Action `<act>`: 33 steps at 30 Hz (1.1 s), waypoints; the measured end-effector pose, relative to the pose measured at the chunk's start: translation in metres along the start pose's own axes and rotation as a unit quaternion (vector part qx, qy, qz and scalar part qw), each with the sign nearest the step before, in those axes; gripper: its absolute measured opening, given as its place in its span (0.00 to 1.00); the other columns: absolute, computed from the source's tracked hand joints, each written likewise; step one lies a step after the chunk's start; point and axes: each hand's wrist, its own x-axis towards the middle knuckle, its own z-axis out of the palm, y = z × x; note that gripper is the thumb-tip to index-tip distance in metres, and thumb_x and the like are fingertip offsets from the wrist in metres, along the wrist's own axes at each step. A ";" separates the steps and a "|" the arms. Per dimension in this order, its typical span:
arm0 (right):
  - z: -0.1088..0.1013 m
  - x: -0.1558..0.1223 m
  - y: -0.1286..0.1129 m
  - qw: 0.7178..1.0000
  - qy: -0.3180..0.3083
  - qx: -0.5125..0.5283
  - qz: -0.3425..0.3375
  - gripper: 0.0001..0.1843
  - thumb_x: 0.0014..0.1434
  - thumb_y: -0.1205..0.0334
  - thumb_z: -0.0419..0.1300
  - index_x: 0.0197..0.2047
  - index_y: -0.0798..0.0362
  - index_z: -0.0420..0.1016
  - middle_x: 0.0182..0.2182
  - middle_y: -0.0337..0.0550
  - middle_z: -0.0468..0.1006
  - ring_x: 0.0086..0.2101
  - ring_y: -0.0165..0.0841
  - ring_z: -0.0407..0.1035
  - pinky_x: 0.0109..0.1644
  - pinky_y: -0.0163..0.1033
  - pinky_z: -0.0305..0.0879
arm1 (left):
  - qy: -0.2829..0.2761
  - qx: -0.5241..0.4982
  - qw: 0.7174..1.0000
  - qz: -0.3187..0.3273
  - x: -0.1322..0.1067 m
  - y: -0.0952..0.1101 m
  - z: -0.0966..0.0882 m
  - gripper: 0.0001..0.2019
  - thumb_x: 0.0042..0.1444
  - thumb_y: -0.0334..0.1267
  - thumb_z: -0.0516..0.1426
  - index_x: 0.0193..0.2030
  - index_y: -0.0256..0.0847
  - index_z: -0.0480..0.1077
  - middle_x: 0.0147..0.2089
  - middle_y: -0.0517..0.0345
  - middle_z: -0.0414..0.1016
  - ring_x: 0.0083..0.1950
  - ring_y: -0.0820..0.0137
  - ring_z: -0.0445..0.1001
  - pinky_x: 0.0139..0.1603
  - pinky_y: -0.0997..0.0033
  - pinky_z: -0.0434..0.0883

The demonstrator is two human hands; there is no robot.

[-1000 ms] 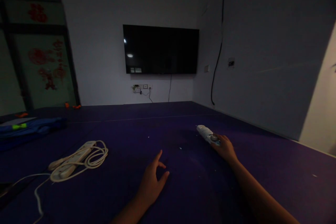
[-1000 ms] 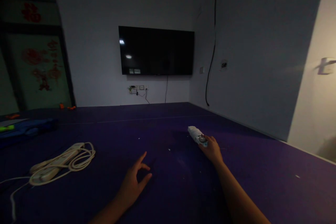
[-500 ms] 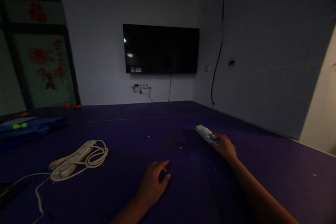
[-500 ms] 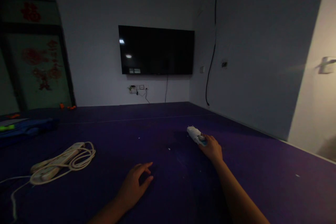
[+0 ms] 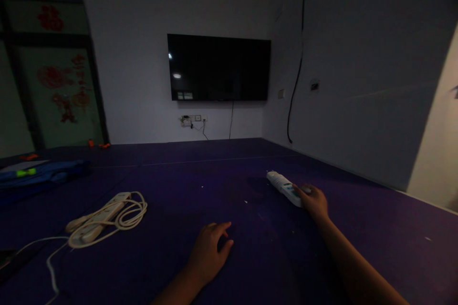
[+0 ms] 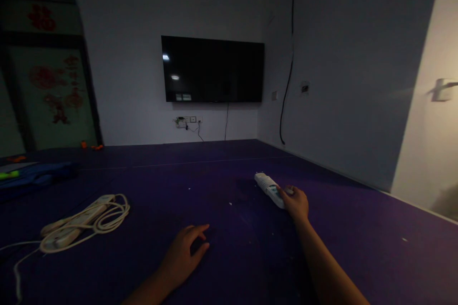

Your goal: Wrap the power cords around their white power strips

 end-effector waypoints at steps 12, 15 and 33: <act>-0.010 0.000 0.013 0.983 0.049 -0.033 0.173 0.16 0.45 0.61 0.59 0.37 0.59 0.77 0.32 0.54 0.79 0.33 0.44 0.73 0.33 0.42 0.66 | -0.013 0.004 1.000 -0.008 0.002 0.002 -0.001 0.19 0.53 0.37 0.54 0.53 0.42 0.69 0.42 0.54 0.77 0.49 0.65 0.71 0.54 0.62 0.65; -0.011 -0.003 0.009 0.985 0.034 -0.048 0.165 0.16 0.44 0.65 0.58 0.38 0.58 0.78 0.34 0.54 0.79 0.36 0.44 0.73 0.34 0.40 0.66 | -0.011 0.008 1.000 -0.003 0.001 0.001 0.000 0.18 0.53 0.37 0.54 0.52 0.43 0.70 0.41 0.55 0.77 0.48 0.65 0.72 0.53 0.62 0.65; -0.015 -0.032 -0.056 0.980 0.119 -0.159 -0.031 0.22 0.56 0.60 0.48 0.49 0.58 0.72 0.46 0.59 0.74 0.48 0.50 0.65 0.49 0.53 0.60 | 0.003 0.028 1.000 0.006 0.002 0.003 -0.004 0.17 0.53 0.36 0.55 0.50 0.43 0.70 0.41 0.55 0.77 0.47 0.65 0.72 0.54 0.59 0.65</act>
